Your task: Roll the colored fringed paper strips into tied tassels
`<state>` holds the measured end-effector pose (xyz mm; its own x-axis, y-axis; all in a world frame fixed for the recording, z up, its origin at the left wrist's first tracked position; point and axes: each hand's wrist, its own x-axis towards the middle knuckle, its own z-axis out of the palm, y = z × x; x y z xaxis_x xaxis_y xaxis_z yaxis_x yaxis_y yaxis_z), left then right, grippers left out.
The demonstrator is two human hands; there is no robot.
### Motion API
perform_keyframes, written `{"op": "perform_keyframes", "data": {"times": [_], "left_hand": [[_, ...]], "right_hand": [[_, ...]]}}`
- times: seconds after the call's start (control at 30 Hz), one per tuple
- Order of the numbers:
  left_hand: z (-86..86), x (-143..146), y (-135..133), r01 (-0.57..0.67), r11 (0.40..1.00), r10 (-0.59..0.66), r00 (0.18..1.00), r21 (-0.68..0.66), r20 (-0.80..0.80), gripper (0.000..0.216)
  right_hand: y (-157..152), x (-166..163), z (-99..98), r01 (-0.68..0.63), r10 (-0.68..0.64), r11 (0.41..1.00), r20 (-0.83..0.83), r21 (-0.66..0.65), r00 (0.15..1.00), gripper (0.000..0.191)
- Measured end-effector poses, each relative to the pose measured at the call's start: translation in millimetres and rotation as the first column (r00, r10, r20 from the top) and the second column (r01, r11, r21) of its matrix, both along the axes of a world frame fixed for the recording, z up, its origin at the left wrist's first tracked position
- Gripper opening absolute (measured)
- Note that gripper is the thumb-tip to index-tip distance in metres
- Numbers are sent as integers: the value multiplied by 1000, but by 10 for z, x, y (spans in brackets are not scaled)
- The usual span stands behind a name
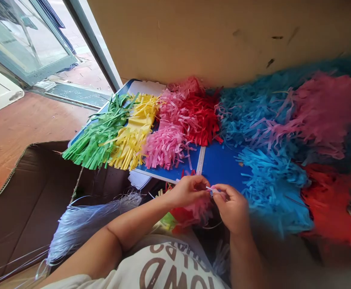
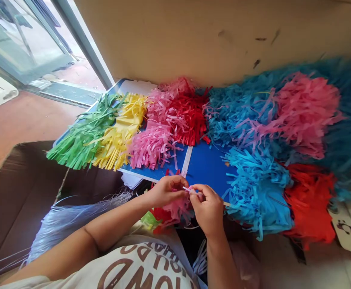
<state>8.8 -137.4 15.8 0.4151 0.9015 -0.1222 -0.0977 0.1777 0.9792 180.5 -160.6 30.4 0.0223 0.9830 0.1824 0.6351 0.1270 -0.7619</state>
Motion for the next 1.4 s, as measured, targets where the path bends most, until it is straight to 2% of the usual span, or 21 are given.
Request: {"op": "perform_keyframes", "data": {"times": [0.07, 0.13, 0.2, 0.27, 0.33, 0.43, 0.6, 0.73, 0.8, 0.9, 0.97, 1.07, 1.17, 1.3, 1.4], "left_hand": [[34, -16, 8, 18, 998, -15, 999, -53, 41, 36], [61, -21, 20, 86, 975, -52, 985, -203, 167, 40], [82, -19, 31, 205, 911, -85, 943, -359, 322, 45], [104, -23, 43, 274, 860, -91, 912, -430, 400, 46], [133, -42, 59, 261, 863, -82, 917, -432, 391, 44], [179, -91, 95, 179, 892, -20, 933, -414, 358, 41], [181, -105, 118, 134, 878, 55, 925, -459, 375, 43], [163, -67, 104, 145, 864, 70, 914, -482, 400, 40], [170, -57, 100, 151, 861, 74, 908, -486, 413, 39], [184, -53, 96, 153, 860, 83, 900, -487, 428, 38], [183, -50, 93, 154, 859, 88, 895, -487, 437, 37], [167, -35, 90, 171, 851, 89, 885, -497, 457, 36], [146, -15, 95, 191, 835, 100, 869, -516, 484, 37], [143, -3, 105, 202, 822, 108, 863, -533, 493, 37], [155, -2, 103, 221, 816, 93, 861, -534, 499, 37]], "right_hand": [[-13, -3, 21, 9, -9, 1000, 20, 23, 1000, 19], [-10, -2, 27, 8, -9, 1000, -8, -19, 1000, 19], [3, 8, 15, 1, -9, 994, -75, -105, 997, 19], [10, 27, -4, -7, -16, 986, -137, -168, 990, 20], [-1, 55, -11, -12, -30, 980, -207, -201, 978, 23], [-63, 106, 28, -32, -47, 972, -328, -231, 944, 33], [-210, 117, 129, -49, 3, 976, -211, -213, 978, 43], [-263, 62, 97, 17, -68, 975, -227, -221, 972, 40], [-267, 41, 53, 29, -111, 971, -337, -238, 935, 38], [-260, 27, -1, 35, -175, 965, -543, -258, 821, 37], [-254, 25, -16, 58, -202, 965, -587, -254, 784, 35], [-254, 24, -11, 68, -184, 975, -595, -212, 782, 27], [-271, 22, -3, 17, -122, 984, -610, -176, 783, 23], [-298, 29, -16, -21, -90, 983, -582, -181, 808, 21], [-295, 32, -31, 4, -106, 983, -550, -184, 829, 22]]}}
